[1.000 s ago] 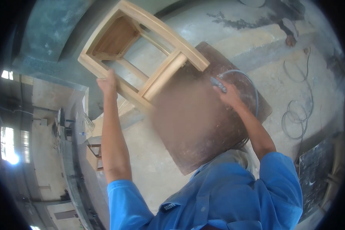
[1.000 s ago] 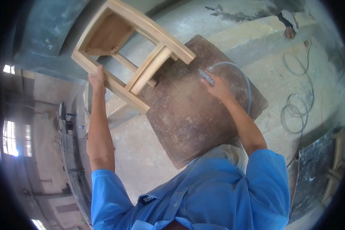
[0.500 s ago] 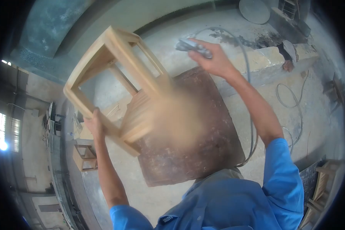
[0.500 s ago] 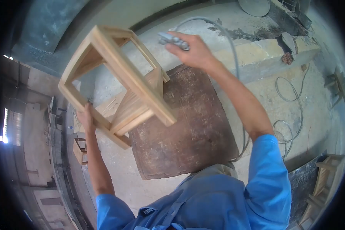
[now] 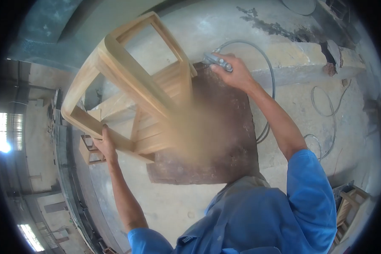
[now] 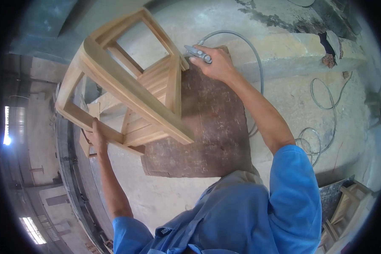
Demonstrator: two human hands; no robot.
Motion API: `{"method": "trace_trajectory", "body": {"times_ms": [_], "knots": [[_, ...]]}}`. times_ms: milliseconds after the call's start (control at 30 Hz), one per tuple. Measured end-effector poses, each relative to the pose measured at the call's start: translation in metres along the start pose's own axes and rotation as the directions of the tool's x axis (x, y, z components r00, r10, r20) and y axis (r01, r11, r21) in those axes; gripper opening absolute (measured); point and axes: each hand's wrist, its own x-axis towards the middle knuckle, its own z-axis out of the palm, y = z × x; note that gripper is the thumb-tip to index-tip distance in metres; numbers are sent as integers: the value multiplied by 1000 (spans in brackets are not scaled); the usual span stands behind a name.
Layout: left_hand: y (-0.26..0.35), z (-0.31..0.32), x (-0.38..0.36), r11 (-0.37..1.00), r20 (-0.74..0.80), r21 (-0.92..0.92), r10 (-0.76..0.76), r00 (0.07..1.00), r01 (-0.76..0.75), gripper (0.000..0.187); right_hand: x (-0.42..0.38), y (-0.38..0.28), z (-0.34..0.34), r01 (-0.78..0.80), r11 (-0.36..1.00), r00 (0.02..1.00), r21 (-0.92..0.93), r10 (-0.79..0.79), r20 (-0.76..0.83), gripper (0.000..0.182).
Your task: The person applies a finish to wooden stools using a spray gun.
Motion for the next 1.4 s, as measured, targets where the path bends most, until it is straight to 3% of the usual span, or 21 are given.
{"method": "trace_trajectory", "body": {"times_ms": [133, 233, 400, 567, 600, 667, 800, 867, 933, 967, 1000, 1067, 1100, 1133, 1167, 1200, 1233, 1267, 1300, 1333, 1400], "knots": [[-10, -4, -19, 999, -36, -3, 36, 999, -36, 37, -45, -7, -8, -137, 990, 984, 34, 132, 120, 49], [-22, -15, -40, 998, -6, -38, 44, 999, -45, 45, -83, -5, -13, -136, 971, 977, -197, 164, 136, 49], [-58, -31, -91, 990, -36, -136, -45, 998, 40, 51, -71, -67, -94, 60, 961, 985, -272, -101, -138, 49], [-125, -39, -174, 968, -108, -237, -110, 988, 82, 65, -3, -207, -191, 298, 937, 850, -181, -346, -396, 44], [-133, -38, -193, 968, -150, -231, -132, 980, 95, 66, 18, -228, -205, 426, 873, 774, -236, -487, -405, 42], [-143, -36, -227, 970, -212, -224, -143, 967, 94, 68, 44, -290, -215, 490, 842, 745, -223, -538, -393, 41], [-127, -55, -244, 967, -206, -218, -180, 962, 134, 72, 109, -372, -192, 530, 821, 771, -211, -571, -284, 44], [-100, -67, -240, 943, -72, -245, -249, 966, 224, 67, 177, -373, -170, 647, 716, 667, -262, -698, -260, 45], [-107, -98, -244, 870, 107, -351, -329, 938, 346, 63, 227, -360, -147, 640, 690, 654, -337, -720, -231, 44], [-138, -122, -246, 796, 312, -346, -401, 861, 496, 64, 251, -355, -136, 626, 660, 642, -415, -739, -205, 43], [-126, -145, -249, 707, 367, -427, -435, 822, 564, 63, 269, -341, -125, 623, 647, 629, -441, -749, -210, 43], [-49, -179, -238, 511, 311, -678, -451, 837, 528, 65, 311, -295, -107, 600, 637, 635, -483, -747, -196, 43], [-19, -195, -230, 537, 286, -697, -400, 871, 475, 67, 312, -274, -104, 501, 770, 787, -395, -595, -161, 46], [19, -203, -219, 529, 181, -681, -549, 816, 506, 74, 317, -253, -102, 478, 817, 836, -322, -536, -117, 53], [11, -209, -209, 623, 153, -594, -534, 832, 509, 64, 336, -219, -95, 569, 680, 744, -462, -665, -63, 58], [22, -211, -196, 824, 103, -259, -495, 863, 504, 59, 354, -189, -88, 582, 645, 722, -494, -690, -50, 62], [41, -204, -186, 911, 106, -93, -393, 913, 403, 59, 367, -170, -81, 583, 621, 714, -524, -700, -35, 61], [71, -193, -172, 917, 96, -43, -391, 916, 396, 63, 372, -155, -74, 646, 503, 613, -575, -790, -2, 58], [52, -182, -162, 890, -53, 253, -378, 924, 378, 64, 343, -172, -51, 577, 365, 527, -731, -850, -8, 56], [61, -200, -163, 861, -52, 239, -451, 891, 449, 62, 274, -205, -31, 447, 221, 425, -867, -905, -11, 54], [72, -199, -151, 825, -35, 258, -511, 859, 502, 62, 205, -198, 20, 695, 409, 507, -592, -862, 0, 56]]}}
